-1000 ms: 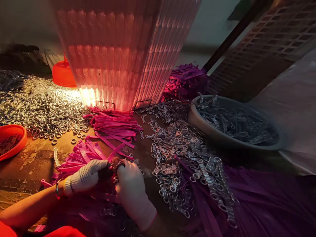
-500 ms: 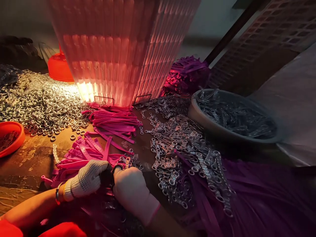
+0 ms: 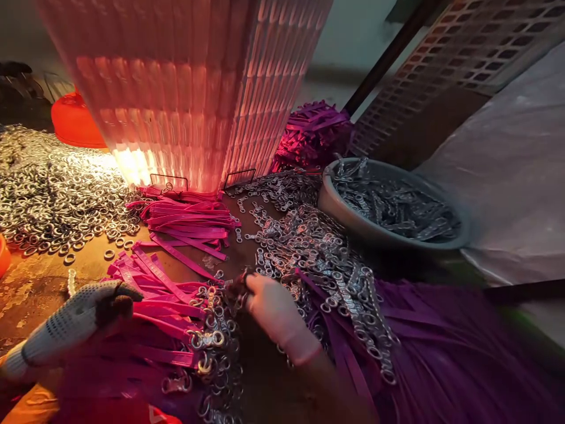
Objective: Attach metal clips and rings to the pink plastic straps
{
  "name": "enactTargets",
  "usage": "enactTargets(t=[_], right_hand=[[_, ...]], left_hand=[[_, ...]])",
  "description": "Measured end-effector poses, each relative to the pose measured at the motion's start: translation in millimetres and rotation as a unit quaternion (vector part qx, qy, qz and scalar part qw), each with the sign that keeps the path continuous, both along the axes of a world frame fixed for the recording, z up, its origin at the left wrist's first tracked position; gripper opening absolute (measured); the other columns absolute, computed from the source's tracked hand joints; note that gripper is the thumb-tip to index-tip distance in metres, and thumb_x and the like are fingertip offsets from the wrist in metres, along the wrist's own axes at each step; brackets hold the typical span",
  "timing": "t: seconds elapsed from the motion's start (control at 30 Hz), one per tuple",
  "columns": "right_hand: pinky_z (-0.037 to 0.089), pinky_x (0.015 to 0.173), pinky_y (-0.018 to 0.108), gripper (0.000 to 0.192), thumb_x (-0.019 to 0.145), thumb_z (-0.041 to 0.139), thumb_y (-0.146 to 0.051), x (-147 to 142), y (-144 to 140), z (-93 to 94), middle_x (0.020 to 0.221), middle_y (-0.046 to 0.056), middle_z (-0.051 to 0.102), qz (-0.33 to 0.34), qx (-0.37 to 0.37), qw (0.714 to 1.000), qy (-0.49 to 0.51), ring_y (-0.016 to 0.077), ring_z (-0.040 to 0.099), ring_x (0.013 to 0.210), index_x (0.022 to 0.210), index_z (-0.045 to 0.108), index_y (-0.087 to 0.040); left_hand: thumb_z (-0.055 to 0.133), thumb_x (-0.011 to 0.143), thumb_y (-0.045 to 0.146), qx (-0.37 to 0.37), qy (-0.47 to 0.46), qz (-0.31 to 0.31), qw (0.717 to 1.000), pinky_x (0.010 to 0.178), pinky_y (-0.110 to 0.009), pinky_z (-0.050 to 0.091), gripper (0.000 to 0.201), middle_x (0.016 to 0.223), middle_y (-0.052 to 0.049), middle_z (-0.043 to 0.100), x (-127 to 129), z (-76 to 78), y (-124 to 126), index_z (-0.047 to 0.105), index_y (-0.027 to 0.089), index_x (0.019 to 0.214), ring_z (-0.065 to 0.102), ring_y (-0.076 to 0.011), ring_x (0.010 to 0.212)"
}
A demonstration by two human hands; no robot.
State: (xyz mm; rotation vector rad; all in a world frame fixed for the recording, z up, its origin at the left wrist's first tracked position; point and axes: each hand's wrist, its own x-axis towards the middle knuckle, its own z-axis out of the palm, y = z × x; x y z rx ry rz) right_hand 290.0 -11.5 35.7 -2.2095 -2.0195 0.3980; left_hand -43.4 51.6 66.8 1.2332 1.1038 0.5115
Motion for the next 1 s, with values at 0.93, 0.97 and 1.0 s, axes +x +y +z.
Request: enactTargets(t=[0.93,0.97,1.0], right_hand=[[0.053,0.074,0.03,0.04,0.079,0.054,-0.022,-83.3,-12.3,25.1,0.093,0.004,0.072,0.009,0.026,0.885,0.466,0.0195,0.066,0.085,0.117,0.065,-0.02],[0.053,0.073,0.03,0.041,0.077,0.055,-0.022,-93.1,-14.3,28.9,0.091,0.003,0.072,0.009,0.009,0.873,0.488,0.0192,0.066,0.084,0.117,0.065,-0.019],[0.053,0.072,0.029,0.041,0.076,0.056,-0.021,-100.3,-15.3,30.8,0.09,0.003,0.072,0.009,-0.005,0.866,0.5,0.0189,0.066,0.084,0.116,0.065,-0.019]], left_hand=[[0.063,0.08,0.022,0.059,-0.067,-0.078,0.993,0.048,-0.019,0.038,0.054,0.066,0.001,0.062,55.1,-10.1,-30.2,0.054,0.014,0.133,0.052,-0.0092,0.052],[0.061,0.077,0.014,0.107,-0.05,-0.08,0.99,0.053,-0.02,0.041,0.065,0.07,0.002,0.063,55.1,-9.9,-31.2,0.047,0.016,0.14,0.054,-0.01,0.058],[0.058,0.073,0.007,0.149,-0.028,-0.087,0.985,0.057,-0.02,0.042,0.073,0.071,0.002,0.063,55.0,-9.5,-32.4,0.043,0.018,0.144,0.055,-0.0105,0.061]])
